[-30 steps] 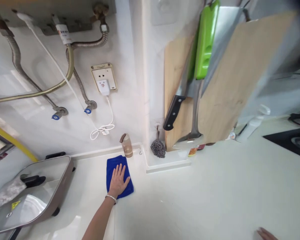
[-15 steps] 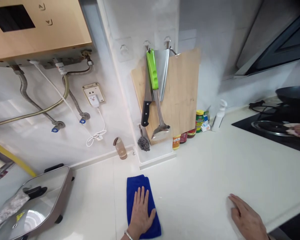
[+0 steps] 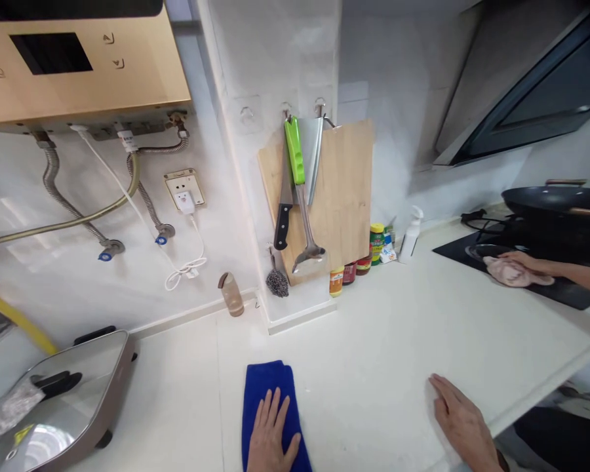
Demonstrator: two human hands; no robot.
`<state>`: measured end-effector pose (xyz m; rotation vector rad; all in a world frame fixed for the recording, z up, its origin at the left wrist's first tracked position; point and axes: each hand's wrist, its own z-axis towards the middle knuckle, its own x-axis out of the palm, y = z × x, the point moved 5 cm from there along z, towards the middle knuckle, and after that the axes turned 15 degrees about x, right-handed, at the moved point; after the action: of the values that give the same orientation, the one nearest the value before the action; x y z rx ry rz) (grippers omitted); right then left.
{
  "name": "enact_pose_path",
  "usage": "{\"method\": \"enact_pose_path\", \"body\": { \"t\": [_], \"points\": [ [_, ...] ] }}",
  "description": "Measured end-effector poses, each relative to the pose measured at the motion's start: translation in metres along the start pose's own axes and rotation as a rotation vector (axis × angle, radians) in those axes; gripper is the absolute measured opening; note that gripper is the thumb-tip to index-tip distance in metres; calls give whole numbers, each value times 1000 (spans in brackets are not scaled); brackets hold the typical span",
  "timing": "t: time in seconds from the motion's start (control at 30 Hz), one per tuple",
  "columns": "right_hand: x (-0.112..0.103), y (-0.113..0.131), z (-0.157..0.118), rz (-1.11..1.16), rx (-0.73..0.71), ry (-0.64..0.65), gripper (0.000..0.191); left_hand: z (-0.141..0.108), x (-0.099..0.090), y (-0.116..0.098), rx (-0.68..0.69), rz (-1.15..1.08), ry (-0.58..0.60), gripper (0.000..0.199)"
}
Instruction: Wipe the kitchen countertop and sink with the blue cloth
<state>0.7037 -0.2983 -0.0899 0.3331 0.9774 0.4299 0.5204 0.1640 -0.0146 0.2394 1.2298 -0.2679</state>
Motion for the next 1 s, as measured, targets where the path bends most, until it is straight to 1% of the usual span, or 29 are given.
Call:
{"method": "enact_pose_path", "body": {
  "t": [0.07,0.13,0.2,0.27,0.33,0.37,0.43,0.5,0.57,0.67,0.77,0.87,1.0],
  "points": [
    [0,0,0,-5,15,-4,47,-14,-4,10,3,26,-26,67],
    [-2,2,1,-9,20,-7,46,-26,-8,24,-22,8,-26,65],
    [-3,3,2,-12,11,-11,45,-33,-12,37,-29,-63,13,64],
    [-4,4,3,-16,0,-21,44,-33,-15,48,-36,-161,73,61],
    [-5,5,3,-17,-4,-35,44,-28,-19,56,-79,-230,104,56],
    [-5,6,3,-16,-3,-40,44,-23,-22,59,-111,-237,95,54],
    [-6,7,2,-15,2,-43,44,-12,-24,59,-154,-204,40,53],
    [-8,8,2,-21,5,-38,44,0,-23,53,-145,-139,-21,54],
    [-9,9,2,-28,9,-29,44,9,-17,42,-116,-63,-53,58],
    [-12,8,2,-36,17,-12,44,14,-9,30,-105,57,-60,65],
    [-15,8,2,-16,14,-12,45,15,-7,28,-105,121,-39,69],
    [-19,9,2,7,15,-18,45,20,-4,36,-109,128,-24,71],
    [-21,10,2,5,53,-18,45,38,8,61,-202,117,-32,72]
  ]
}}
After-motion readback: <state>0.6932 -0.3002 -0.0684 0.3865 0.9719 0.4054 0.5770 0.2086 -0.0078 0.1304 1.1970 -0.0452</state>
